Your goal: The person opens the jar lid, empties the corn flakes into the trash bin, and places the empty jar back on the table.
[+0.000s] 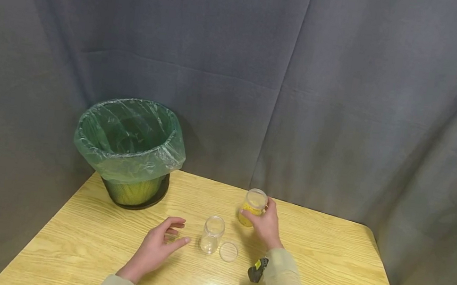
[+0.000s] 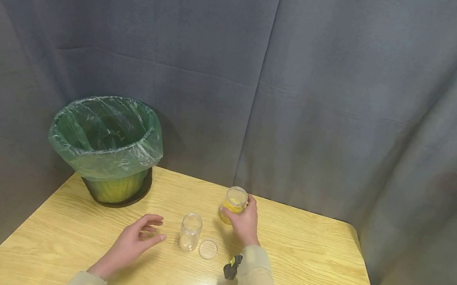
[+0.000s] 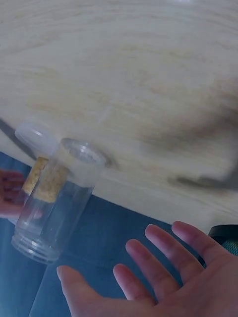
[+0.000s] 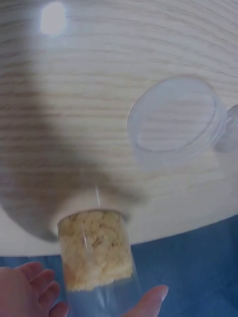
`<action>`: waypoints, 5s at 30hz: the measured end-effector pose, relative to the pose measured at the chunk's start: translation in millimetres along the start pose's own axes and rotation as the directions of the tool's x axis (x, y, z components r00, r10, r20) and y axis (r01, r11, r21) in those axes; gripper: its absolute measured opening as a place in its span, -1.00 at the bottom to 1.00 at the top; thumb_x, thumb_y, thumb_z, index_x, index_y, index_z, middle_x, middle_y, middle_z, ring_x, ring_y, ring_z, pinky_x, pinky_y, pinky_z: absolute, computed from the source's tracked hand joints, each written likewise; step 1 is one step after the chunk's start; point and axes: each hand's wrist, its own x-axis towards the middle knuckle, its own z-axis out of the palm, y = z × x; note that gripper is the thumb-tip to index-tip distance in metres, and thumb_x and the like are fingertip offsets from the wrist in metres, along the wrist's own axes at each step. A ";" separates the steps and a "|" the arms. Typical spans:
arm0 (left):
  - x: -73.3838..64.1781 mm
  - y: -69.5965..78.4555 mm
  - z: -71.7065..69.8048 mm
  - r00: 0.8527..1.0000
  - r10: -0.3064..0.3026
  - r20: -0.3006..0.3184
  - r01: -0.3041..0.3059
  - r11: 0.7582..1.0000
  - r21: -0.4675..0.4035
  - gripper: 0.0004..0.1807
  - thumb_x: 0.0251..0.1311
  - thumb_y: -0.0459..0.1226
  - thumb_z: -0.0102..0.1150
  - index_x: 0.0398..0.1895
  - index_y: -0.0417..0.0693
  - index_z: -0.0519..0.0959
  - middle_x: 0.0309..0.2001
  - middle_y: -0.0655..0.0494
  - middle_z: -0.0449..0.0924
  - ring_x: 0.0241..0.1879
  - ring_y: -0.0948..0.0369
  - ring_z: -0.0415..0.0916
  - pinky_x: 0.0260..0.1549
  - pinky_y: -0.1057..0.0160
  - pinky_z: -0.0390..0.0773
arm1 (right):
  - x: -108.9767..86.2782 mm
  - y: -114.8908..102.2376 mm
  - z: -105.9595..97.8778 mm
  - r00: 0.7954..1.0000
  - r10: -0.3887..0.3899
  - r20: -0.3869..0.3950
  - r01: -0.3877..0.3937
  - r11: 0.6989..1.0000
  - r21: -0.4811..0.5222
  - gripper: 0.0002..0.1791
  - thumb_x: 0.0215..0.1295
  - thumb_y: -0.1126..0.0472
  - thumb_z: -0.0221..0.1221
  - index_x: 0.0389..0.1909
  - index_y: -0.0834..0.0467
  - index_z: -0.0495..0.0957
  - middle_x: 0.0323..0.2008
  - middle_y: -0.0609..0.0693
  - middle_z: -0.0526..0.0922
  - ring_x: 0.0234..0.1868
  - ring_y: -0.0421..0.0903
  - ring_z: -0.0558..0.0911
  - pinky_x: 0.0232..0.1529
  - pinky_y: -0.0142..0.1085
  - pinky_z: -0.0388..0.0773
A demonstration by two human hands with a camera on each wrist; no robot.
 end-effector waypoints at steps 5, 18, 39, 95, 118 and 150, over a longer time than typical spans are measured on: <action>2.3 7.1 0.7 1.000 0.009 -0.025 -0.009 1.000 -0.020 -0.48 0.22 -0.04 0.43 0.22 0.13 0.53 0.10 0.16 0.61 0.09 -0.05 0.54 0.11 -0.16 0.46 | 1.3 9.1 8.9 0.999 0.036 -0.008 -0.036 0.999 0.011 -0.03 0.14 0.17 0.47 0.43 0.38 0.11 0.33 0.39 0.35 0.35 0.34 0.36 0.34 0.15 0.30; 7.3 27.5 0.1 0.994 0.095 -0.050 -0.097 0.994 -0.042 -0.54 0.25 -0.11 0.42 0.20 0.15 0.54 0.07 0.27 0.61 0.04 0.07 0.56 0.08 -0.17 0.48 | -0.3 8.4 12.9 0.999 0.037 -0.024 -0.037 0.999 -0.040 -0.26 0.22 0.19 0.40 0.29 0.39 0.25 0.18 0.37 0.49 0.22 0.29 0.50 0.28 0.10 0.39; 15.7 47.0 -6.8 0.982 0.171 -0.079 -0.171 0.985 0.002 -0.54 0.25 -0.14 0.42 0.20 0.11 0.55 0.09 0.22 0.62 0.03 0.20 0.56 0.07 -0.11 0.52 | -0.4 -31.4 12.0 0.995 -0.056 -0.080 0.061 0.996 0.064 -0.32 0.10 0.23 0.41 0.22 0.27 0.35 0.15 0.26 0.55 0.20 0.19 0.54 0.17 0.03 0.51; 26.9 101.5 18.3 0.915 0.388 -0.115 -0.384 0.922 0.051 -0.22 0.01 -0.25 0.61 0.31 0.04 0.42 0.20 0.20 0.54 0.14 0.21 0.51 0.16 0.06 0.50 | -85.1 -141.2 -7.0 0.872 -0.464 0.152 0.455 0.885 0.094 -0.26 0.06 0.00 0.52 0.27 -0.05 0.44 0.17 -0.13 0.58 0.23 -0.12 0.51 0.26 0.11 0.36; 19.3 100.9 18.9 0.904 0.420 -0.079 -0.421 0.907 -0.003 -0.20 -0.06 -0.23 0.63 0.30 0.14 0.45 0.19 0.31 0.53 0.13 0.19 0.51 0.15 -0.07 0.48 | -82.4 -158.5 -31.7 0.821 -0.567 0.067 0.565 0.824 0.047 -0.30 0.03 -0.01 0.55 0.22 0.00 0.55 0.03 -0.17 0.57 0.04 -0.11 0.56 0.06 0.00 0.50; 11.4 120.1 43.6 0.847 0.521 -0.108 -0.525 0.851 -0.019 -0.23 -0.16 -0.29 0.62 0.18 0.04 0.41 -0.01 0.24 0.61 -0.07 0.23 0.61 -0.13 0.16 0.65 | -101.6 -176.2 -12.7 0.795 -0.607 -0.025 0.596 0.772 0.220 -0.50 -0.15 0.13 0.59 -0.10 0.01 0.70 -0.14 0.01 0.70 -0.03 -0.03 0.55 -0.10 -0.11 0.50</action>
